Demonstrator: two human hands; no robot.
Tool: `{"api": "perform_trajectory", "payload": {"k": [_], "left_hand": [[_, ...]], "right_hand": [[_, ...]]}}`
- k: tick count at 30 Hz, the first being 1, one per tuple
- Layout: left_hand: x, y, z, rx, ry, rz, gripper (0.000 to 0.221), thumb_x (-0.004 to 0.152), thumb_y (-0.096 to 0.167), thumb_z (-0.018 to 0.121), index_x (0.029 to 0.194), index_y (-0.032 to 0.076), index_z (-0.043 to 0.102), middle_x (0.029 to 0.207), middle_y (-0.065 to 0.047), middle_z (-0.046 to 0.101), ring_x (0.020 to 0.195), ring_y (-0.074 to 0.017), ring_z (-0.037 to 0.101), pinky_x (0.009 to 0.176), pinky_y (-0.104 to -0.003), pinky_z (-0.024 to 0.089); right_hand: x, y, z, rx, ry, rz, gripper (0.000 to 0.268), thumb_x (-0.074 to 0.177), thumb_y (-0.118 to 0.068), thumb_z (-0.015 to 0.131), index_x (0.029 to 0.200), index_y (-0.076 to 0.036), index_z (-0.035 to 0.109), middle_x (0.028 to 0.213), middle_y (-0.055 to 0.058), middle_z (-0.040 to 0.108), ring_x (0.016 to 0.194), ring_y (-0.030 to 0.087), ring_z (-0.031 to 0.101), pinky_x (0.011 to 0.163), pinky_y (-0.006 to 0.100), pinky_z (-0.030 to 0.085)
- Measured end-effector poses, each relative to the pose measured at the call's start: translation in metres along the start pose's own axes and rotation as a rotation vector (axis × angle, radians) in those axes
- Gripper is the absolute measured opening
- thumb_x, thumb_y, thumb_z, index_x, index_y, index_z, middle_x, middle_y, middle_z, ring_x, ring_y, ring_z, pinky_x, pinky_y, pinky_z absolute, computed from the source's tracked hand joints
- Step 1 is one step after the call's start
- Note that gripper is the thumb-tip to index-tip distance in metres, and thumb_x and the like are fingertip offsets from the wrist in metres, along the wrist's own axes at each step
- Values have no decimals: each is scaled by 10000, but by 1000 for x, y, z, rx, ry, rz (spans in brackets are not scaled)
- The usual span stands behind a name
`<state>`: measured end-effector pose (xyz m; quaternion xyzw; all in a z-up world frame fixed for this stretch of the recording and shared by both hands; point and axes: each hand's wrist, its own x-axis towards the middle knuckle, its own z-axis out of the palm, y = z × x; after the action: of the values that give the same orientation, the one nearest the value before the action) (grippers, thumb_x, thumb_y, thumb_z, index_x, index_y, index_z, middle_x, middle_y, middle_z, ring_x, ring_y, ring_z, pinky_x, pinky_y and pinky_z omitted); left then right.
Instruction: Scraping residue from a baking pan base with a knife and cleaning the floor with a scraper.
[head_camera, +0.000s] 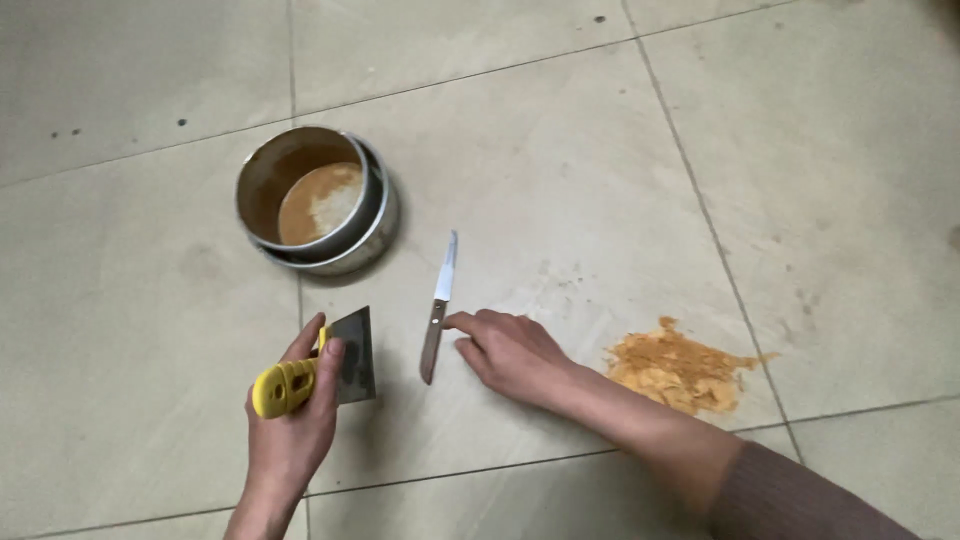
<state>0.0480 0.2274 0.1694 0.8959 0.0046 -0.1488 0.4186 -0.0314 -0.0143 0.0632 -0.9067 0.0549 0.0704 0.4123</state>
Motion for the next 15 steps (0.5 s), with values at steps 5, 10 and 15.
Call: {"api": "perform_trajectory", "payload": {"k": [5,10,15], "left_hand": [[12,-54,-50,263,73,-231,729,1038,625,587,1686,299,655,658,-73,553,733,-241,599,800,-430,527],[102,-163,-92,635,174,-188,712,1118,696,504,1666,268,656,1254,-248,842,1238,-488,762,1063,-615,575],[143,-148,-18,818,151,-132,733,998,292,693,1719,210,581,1299,-242,838,1238,-509,795,1082,-623,612]], "right_hand": [[72,-16,79,-233,-284,195,281,1175,-416,443,1209,-196,614,1063,80,820,992,405,762,820,545,568],[34,7,65,-91,-145,230,179,1095,-274,601,1220,-147,622,1006,197,795,968,469,783,827,577,622],[-51,33,1,157,65,340,192,1024,-255,664,1199,-189,619,925,234,841,961,515,818,850,590,604]]}}
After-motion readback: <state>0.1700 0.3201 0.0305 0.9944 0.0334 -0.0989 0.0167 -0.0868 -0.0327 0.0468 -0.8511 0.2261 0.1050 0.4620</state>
